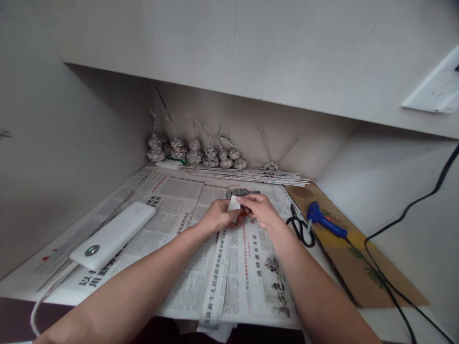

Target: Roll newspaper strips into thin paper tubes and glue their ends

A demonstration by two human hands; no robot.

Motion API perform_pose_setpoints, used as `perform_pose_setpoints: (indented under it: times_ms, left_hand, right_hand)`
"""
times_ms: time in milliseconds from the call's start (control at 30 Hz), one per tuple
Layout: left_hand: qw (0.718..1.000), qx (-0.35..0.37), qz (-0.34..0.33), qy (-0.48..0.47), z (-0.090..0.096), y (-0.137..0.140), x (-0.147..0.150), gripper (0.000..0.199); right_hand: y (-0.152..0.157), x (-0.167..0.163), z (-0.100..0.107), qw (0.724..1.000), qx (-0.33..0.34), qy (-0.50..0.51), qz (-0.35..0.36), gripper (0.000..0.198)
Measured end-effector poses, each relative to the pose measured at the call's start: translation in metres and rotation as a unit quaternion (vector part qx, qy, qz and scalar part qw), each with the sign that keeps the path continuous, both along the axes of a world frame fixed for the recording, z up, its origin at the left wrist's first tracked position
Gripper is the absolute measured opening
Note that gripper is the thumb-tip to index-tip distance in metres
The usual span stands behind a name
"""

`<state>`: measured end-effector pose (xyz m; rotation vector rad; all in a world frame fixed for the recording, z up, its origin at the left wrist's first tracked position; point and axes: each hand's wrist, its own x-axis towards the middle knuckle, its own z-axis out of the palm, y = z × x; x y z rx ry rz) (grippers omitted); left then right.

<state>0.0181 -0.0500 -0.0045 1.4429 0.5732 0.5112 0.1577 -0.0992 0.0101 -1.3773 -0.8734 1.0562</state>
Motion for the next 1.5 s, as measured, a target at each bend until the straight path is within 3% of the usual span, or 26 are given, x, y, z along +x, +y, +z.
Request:
perform_pose_setpoints:
  times_ms: [167,433,600,867,1167,1333,1500]
  left_hand:
    - [1.0,-0.018,-0.013,-0.006,0.002,-0.002,-0.001,0.031]
    - [0.998,-0.054,-0.002,-0.013,0.006,-0.001,-0.001,0.033]
    - [0.999,-0.049,0.004,-0.006,0.005,-0.002,0.0,0.032]
    - [0.999,-0.035,-0.006,-0.007,0.001,-0.002,0.0,0.03]
    - [1.0,0.006,0.009,0.003,-0.005,0.0,0.0,0.034]
    - [0.999,-0.05,0.001,-0.017,-0.006,0.001,0.002,0.039]
    - [0.995,-0.094,0.009,-0.031,-0.006,0.003,0.003,0.044]
  right_hand:
    - [-0.001,0.0,0.0,1.0,0.0,-0.008,-0.007,0.037]
    - [-0.007,0.014,0.002,0.995,-0.006,-0.036,0.094,0.036]
    - [-0.005,0.011,-0.001,0.994,-0.027,-0.073,0.077,0.034]
    - [-0.006,0.01,0.004,0.995,-0.017,-0.024,0.094,0.032]
    - [-0.001,0.005,-0.005,0.998,-0.028,-0.035,0.038,0.034]
    - [0.001,0.003,-0.007,0.999,-0.022,-0.044,0.006,0.036]
    - [-0.003,0.011,-0.004,0.996,-0.008,-0.038,0.084,0.039]
